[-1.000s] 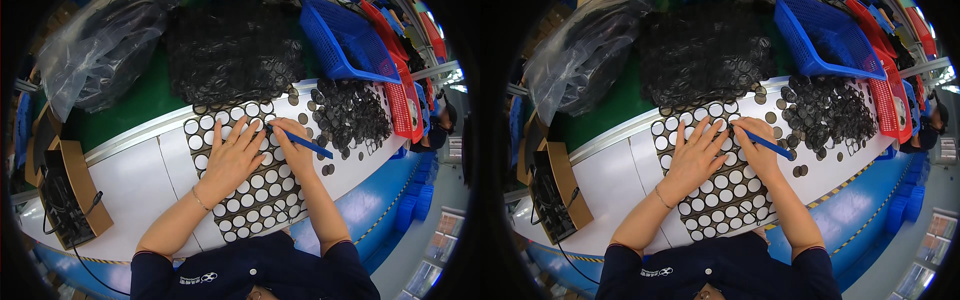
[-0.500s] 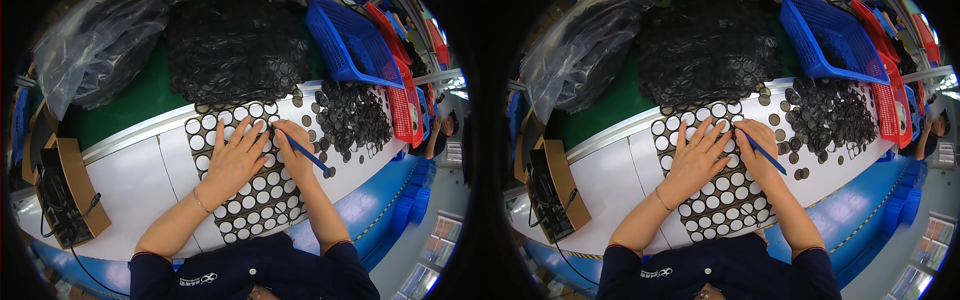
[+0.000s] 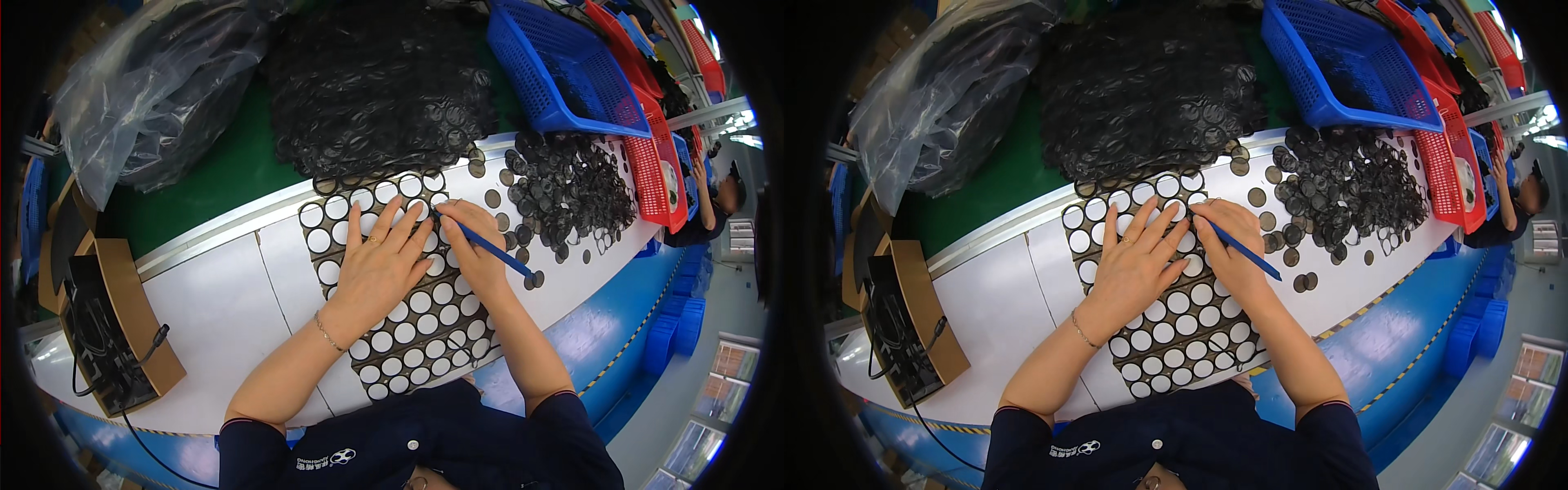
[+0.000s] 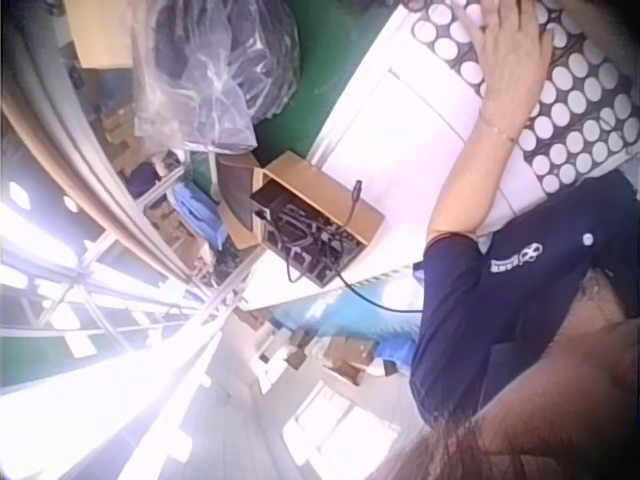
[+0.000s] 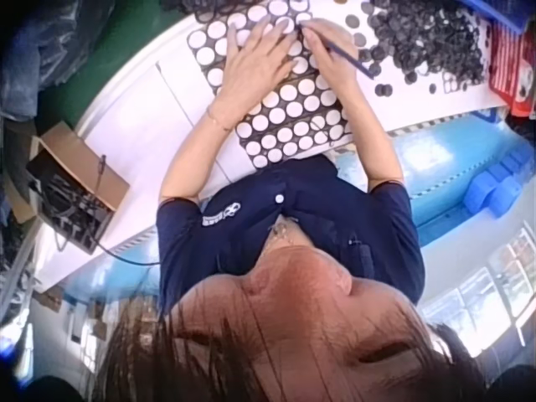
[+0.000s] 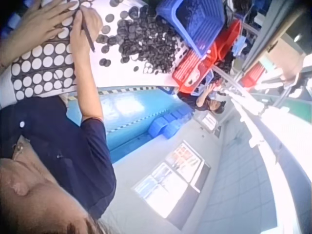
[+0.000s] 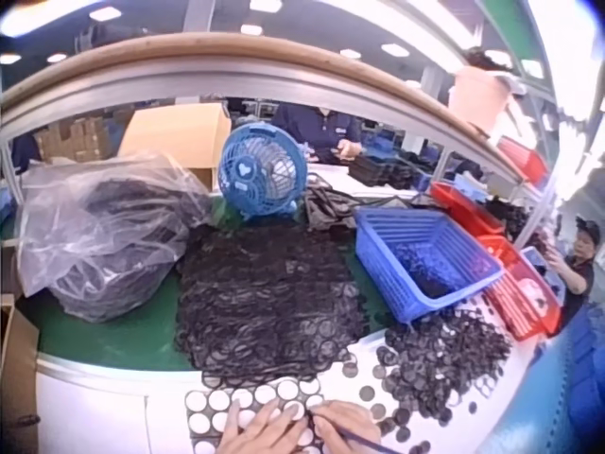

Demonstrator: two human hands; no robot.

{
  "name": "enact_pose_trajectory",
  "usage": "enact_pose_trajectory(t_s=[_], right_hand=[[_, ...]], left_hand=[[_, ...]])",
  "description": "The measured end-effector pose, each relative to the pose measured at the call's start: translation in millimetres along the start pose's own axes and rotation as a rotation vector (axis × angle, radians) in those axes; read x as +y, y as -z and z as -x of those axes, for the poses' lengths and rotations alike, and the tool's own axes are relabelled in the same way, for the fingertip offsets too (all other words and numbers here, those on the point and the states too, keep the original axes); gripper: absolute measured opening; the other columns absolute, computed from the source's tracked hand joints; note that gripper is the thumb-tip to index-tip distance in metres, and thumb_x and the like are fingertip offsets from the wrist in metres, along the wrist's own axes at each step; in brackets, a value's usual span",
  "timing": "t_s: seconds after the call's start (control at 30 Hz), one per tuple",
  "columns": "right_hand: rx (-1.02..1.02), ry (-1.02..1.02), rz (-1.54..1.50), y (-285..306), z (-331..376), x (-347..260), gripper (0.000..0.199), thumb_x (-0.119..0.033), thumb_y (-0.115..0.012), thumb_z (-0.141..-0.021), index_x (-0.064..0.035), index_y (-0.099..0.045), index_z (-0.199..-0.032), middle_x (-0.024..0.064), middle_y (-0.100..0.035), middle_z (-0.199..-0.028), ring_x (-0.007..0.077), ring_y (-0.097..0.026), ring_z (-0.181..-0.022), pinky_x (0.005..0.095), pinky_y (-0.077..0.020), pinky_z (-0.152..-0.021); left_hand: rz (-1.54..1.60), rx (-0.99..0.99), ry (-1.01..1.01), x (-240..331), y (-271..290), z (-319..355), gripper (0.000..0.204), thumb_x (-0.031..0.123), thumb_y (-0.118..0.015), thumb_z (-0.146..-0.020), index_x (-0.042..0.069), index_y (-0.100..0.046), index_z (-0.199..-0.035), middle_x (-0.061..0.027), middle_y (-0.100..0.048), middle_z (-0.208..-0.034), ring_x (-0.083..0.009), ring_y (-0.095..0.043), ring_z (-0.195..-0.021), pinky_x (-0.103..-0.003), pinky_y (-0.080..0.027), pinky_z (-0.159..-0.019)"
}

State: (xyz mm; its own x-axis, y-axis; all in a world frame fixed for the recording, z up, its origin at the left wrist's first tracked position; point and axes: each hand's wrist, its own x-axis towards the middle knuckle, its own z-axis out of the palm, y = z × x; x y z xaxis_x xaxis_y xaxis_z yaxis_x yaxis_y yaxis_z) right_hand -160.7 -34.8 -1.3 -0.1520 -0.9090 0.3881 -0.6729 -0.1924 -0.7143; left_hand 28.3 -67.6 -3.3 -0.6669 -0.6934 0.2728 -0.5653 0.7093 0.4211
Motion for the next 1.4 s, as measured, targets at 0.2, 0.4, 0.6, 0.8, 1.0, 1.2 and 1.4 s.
enact_pose_trajectory(t_s=[0.2, 0.4, 0.6, 0.8, 1.0, 1.2, 1.4], right_hand=[[0.035, 0.024, 0.033, -3, 3, -1, 0.015, -0.007, -0.07, -0.094, -0.0021, -0.075, -0.107, 0.0132, -0.075, -0.106, 0.0301, -0.068, -0.106, 0.0401, -0.0486, -0.096], [0.032, -0.048, -0.035, -2, 2, -2, 0.015, -0.009, -0.071, -0.094, -0.0015, -0.075, -0.106, 0.0143, -0.075, -0.101, 0.0305, -0.069, -0.105, 0.0403, -0.0495, -0.095], [-0.001, 0.129, 0.144, -2, 0, -5, 0.02, -0.008, -0.072, -0.091, -0.0024, -0.073, -0.11, 0.012, -0.073, -0.107, 0.0301, -0.067, -0.109, 0.0404, -0.0481, -0.097], [0.007, 0.332, 0.49, -4, -6, 3, 0.025, -0.007, -0.073, -0.09, -0.0051, -0.072, -0.114, 0.0119, -0.071, -0.115, 0.0292, -0.067, -0.109, 0.0406, -0.0493, -0.097], [0.223, -0.433, -0.362, 37, -34, 23, 0.033, -0.022, -0.062, -0.104, 0.0029, -0.066, -0.125, 0.0146, -0.071, -0.111, 0.0248, -0.072, -0.102, 0.0343, -0.0572, -0.089], [0.326, -0.313, -0.844, 118, -95, -1, 0.037, -0.019, -0.056, -0.108, 0.009, -0.058, -0.132, 0.021, -0.067, -0.125, 0.0305, -0.07, -0.114, 0.0407, -0.0566, -0.097], [0.627, -0.009, 0.003, 205, -189, 10, 0.045, -0.035, -0.059, -0.105, 0.002, -0.067, -0.129, 0.0143, -0.07, -0.125, 0.0196, -0.067, -0.109, 0.0337, -0.0496, -0.101]], left_hand=[[0.004, 0.0, -0.006, 1, 1, -1, 0.053, 0.034, -0.072, -0.093, 0.012, -0.062, -0.14, -0.006, -0.053, -0.151, -0.0294, -0.04, -0.146, -0.066, -0.019, -0.12], [-0.005, -0.005, -0.005, 0, 1, 0, 0.053, 0.034, -0.071, -0.093, 0.011, -0.061, -0.14, -0.0061, -0.053, -0.152, -0.0298, -0.04, -0.147, -0.066, -0.019, -0.12], [0.011, -0.001, -0.002, 0, 1, 0, 0.053, 0.034, -0.072, -0.093, 0.01, -0.062, -0.139, -0.0067, -0.053, -0.151, -0.03, -0.04, -0.147, -0.066, -0.018, -0.12], [0.002, 0.016, -0.007, -1, -1, 1, 0.053, 0.033, -0.072, -0.093, 0.011, -0.062, -0.139, -0.0067, -0.053, -0.151, -0.0299, -0.04, -0.146, -0.066, -0.018, -0.12], [0.014, 0.018, -0.008, 0, -1, 1, 0.05, 0.033, -0.071, -0.094, 0.011, -0.062, -0.138, -0.0065, -0.054, -0.15, -0.0299, -0.041, -0.146, -0.066, -0.018, -0.121], [0.022, -0.006, 0.008, -2, -1, 3, 0.051, 0.033, -0.07, -0.094, 0.011, -0.062, -0.139, -0.0064, -0.053, -0.151, -0.0298, -0.039, -0.147, -0.066, -0.015, -0.121], [0.012, -0.025, -0.008, 3, 0, 0, 0.05, 0.033, -0.069, -0.095, 0.011, -0.061, -0.139, -0.0085, -0.052, -0.152, -0.0322, -0.039, -0.147, -0.066, -0.015, -0.121]])
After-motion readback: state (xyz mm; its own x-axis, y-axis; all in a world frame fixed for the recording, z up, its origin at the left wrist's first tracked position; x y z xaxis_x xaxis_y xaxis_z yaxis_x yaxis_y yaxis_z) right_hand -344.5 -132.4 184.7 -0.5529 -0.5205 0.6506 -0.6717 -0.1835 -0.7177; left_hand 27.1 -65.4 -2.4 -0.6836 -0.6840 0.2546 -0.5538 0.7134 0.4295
